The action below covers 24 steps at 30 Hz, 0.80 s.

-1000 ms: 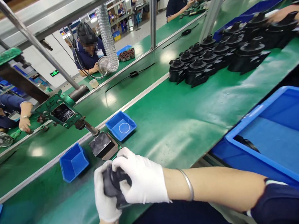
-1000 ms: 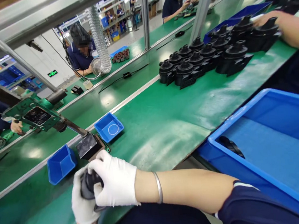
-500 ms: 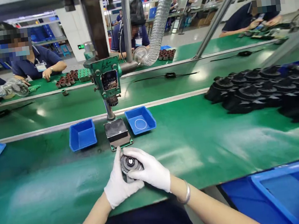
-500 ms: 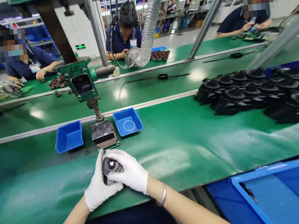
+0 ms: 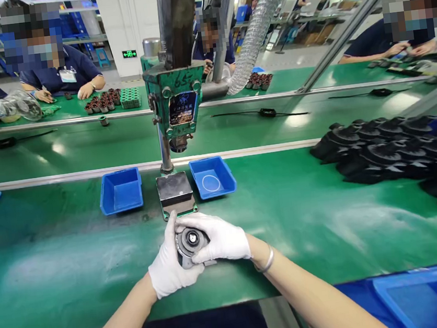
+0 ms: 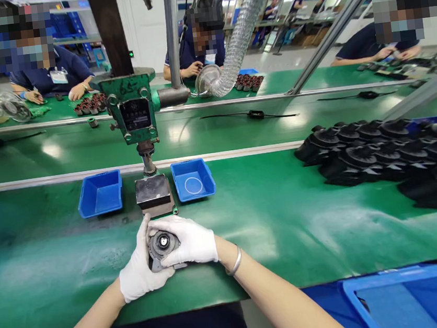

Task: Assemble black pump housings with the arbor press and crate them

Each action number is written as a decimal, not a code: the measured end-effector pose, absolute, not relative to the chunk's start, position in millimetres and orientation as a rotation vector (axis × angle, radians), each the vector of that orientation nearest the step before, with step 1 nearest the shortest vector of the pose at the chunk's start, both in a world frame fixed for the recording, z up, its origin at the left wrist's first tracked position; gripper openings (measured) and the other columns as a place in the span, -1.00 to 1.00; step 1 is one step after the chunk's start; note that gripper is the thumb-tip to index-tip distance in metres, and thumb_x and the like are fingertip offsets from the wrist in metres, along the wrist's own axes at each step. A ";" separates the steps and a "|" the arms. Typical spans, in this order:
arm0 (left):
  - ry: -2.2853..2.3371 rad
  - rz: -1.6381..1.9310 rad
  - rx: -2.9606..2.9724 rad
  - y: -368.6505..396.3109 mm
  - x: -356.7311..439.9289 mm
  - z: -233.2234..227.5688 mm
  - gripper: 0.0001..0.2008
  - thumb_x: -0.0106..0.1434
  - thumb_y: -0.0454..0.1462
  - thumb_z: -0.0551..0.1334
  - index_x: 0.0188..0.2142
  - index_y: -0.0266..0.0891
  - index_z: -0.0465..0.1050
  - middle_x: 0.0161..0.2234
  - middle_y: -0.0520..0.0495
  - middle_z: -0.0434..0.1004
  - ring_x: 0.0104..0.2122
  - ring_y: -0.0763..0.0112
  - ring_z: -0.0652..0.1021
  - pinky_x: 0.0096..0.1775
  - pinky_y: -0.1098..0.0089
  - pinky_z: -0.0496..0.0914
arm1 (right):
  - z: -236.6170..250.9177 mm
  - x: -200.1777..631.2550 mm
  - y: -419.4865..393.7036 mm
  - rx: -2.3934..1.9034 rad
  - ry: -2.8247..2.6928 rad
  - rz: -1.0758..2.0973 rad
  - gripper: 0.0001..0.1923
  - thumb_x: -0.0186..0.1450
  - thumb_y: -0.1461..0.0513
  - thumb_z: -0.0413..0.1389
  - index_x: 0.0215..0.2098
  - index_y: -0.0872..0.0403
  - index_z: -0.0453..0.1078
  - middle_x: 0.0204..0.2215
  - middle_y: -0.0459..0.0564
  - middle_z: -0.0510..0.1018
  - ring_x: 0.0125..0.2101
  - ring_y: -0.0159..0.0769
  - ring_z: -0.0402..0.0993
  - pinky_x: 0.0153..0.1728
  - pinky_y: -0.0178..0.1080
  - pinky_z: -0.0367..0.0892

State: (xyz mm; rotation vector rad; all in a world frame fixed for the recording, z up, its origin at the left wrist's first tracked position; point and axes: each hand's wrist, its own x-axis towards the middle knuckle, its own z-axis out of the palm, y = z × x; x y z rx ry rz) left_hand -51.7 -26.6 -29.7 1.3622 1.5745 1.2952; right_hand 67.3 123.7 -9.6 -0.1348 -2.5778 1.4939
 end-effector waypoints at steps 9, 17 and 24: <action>1.573 1.374 1.425 -27.2 -49.4 -35.6 0.12 0.06 -0.30 0.30 0.34 -0.27 -0.54 0.27 -0.41 0.12 0.27 0.02 0.25 0.24 0.01 0.19 | -23.8 68.6 101.7 -0.270 -2.431 1.439 -0.12 0.06 0.13 0.37 0.29 0.04 0.16 0.22 0.11 0.32 0.21 -0.05 0.25 0.22 -0.01 0.19; 1.608 1.375 1.499 -28.8 -54.3 -49.0 0.12 0.01 -0.31 0.30 0.35 -0.22 -0.48 0.12 -0.27 0.25 0.13 0.05 0.40 0.20 -0.03 0.21 | -23.8 129.0 82.4 -0.631 -1.757 1.306 -0.70 0.40 0.19 -0.08 -0.26 0.02 0.50 -0.63 -0.09 0.49 -0.51 -0.26 0.50 -0.27 -0.12 0.50; 1.685 1.379 1.450 -26.1 -46.7 -47.4 0.06 0.09 -0.25 0.29 0.35 -0.24 -0.47 0.14 -0.30 0.26 0.14 0.10 0.40 0.20 0.03 0.23 | -22.8 93.6 72.1 -0.516 -2.001 1.249 -0.53 0.35 0.14 0.01 0.20 0.08 0.27 0.14 0.13 0.43 0.16 -0.11 0.34 0.18 0.00 0.27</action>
